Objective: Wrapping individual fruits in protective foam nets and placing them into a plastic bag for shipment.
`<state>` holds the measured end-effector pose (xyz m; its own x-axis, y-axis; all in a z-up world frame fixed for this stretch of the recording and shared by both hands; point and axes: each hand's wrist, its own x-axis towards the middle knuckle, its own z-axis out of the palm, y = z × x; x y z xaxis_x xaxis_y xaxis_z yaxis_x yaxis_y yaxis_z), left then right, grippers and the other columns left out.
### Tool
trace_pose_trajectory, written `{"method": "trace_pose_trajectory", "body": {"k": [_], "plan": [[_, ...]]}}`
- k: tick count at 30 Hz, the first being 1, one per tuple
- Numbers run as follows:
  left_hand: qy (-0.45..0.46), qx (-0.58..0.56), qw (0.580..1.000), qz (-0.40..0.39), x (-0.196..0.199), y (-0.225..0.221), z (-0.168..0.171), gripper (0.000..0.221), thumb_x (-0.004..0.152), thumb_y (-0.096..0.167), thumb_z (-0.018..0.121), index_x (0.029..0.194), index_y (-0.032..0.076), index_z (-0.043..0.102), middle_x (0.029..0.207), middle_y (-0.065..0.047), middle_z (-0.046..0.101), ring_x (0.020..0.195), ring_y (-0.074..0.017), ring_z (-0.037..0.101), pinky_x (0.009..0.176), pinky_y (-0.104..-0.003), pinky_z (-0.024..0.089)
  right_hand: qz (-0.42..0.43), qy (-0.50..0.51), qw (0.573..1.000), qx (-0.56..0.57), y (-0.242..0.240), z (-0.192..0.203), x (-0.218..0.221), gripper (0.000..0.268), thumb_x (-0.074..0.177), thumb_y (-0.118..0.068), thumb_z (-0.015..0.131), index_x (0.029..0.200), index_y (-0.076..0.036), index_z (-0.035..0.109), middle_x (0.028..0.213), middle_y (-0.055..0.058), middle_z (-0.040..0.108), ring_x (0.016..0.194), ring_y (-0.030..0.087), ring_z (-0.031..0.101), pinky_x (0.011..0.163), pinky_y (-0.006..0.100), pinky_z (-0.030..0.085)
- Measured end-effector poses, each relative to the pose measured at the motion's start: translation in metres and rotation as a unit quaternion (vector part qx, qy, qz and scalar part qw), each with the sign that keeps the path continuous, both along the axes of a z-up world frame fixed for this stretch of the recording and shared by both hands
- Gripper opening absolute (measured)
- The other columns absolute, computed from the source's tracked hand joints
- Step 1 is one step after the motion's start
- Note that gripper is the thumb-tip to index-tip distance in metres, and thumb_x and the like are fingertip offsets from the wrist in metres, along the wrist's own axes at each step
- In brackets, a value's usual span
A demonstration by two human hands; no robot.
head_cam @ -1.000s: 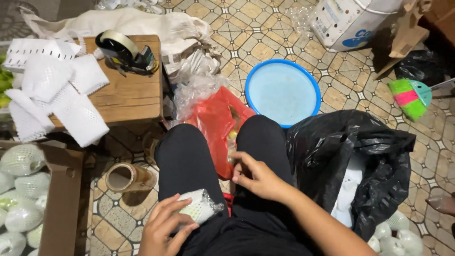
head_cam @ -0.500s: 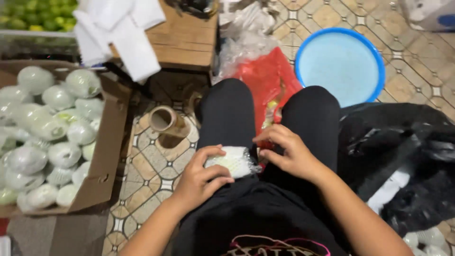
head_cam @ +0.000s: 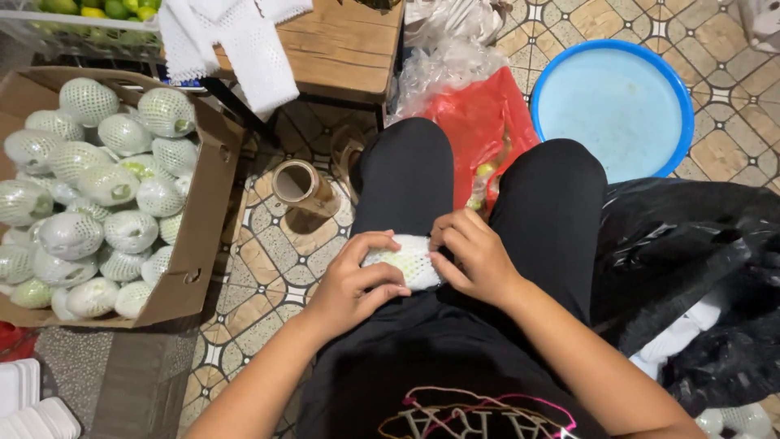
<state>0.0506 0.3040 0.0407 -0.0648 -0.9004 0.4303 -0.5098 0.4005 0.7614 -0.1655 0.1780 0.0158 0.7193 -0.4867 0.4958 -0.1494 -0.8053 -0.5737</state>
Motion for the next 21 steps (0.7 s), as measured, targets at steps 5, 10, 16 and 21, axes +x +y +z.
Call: {"method": "trace_pose_trajectory", "body": {"k": [5, 10, 16, 21], "plan": [[-0.013, 0.014, 1.000, -0.024, -0.001, -0.001, 0.002, 0.009, 0.087, 0.023, 0.081, 0.086, 0.016, 0.076, 0.115, -0.011, 0.065, 0.121, -0.0439, 0.064, 0.098, -0.053, 0.054, 0.026, -0.001, 0.999, 0.020, -0.006, 0.009, -0.006, 0.017, 0.095, -0.024, 0.068, 0.084, -0.012, 0.063, 0.095, 0.007, 0.066, 0.087, 0.032, 0.063, 0.073, 0.042, 0.054], [-0.027, 0.010, 0.998, -0.052, -0.004, -0.008, 0.008, 0.009, 0.087, 0.024, 0.080, 0.087, 0.016, 0.077, 0.115, -0.011, 0.066, 0.121, -0.0440, 0.063, 0.098, -0.054, 0.054, 0.008, -0.017, 0.998, 0.064, -0.019, 0.015, -0.016, 0.016, 0.089, -0.020, 0.073, 0.079, -0.012, 0.063, 0.092, 0.008, 0.069, 0.084, 0.032, 0.063, 0.074, 0.043, 0.054], [-0.005, 0.036, 0.998, -0.060, 0.001, -0.003, 0.013, 0.008, 0.090, 0.020, 0.077, 0.087, 0.013, 0.073, 0.116, -0.011, 0.063, 0.124, -0.0416, 0.060, 0.101, -0.052, 0.052, -0.066, -0.044, 0.951, 0.300, -0.008, 0.009, -0.031, 0.014, 0.090, -0.010, 0.070, 0.096, -0.010, 0.057, 0.088, 0.005, 0.064, 0.076, 0.018, 0.059, 0.072, 0.032, 0.049], [-0.006, 0.032, 0.997, -0.071, -0.001, -0.004, 0.017, 0.010, 0.091, 0.019, 0.076, 0.089, 0.011, 0.071, 0.119, -0.012, 0.060, 0.127, -0.0385, 0.058, 0.105, -0.049, 0.051, -0.071, 0.043, 0.892, 0.445, 0.022, 0.009, -0.012, 0.039, 0.084, -0.011, 0.081, 0.106, -0.015, 0.049, 0.072, -0.004, 0.059, 0.063, 0.006, 0.051, 0.064, 0.024, 0.045]]}}
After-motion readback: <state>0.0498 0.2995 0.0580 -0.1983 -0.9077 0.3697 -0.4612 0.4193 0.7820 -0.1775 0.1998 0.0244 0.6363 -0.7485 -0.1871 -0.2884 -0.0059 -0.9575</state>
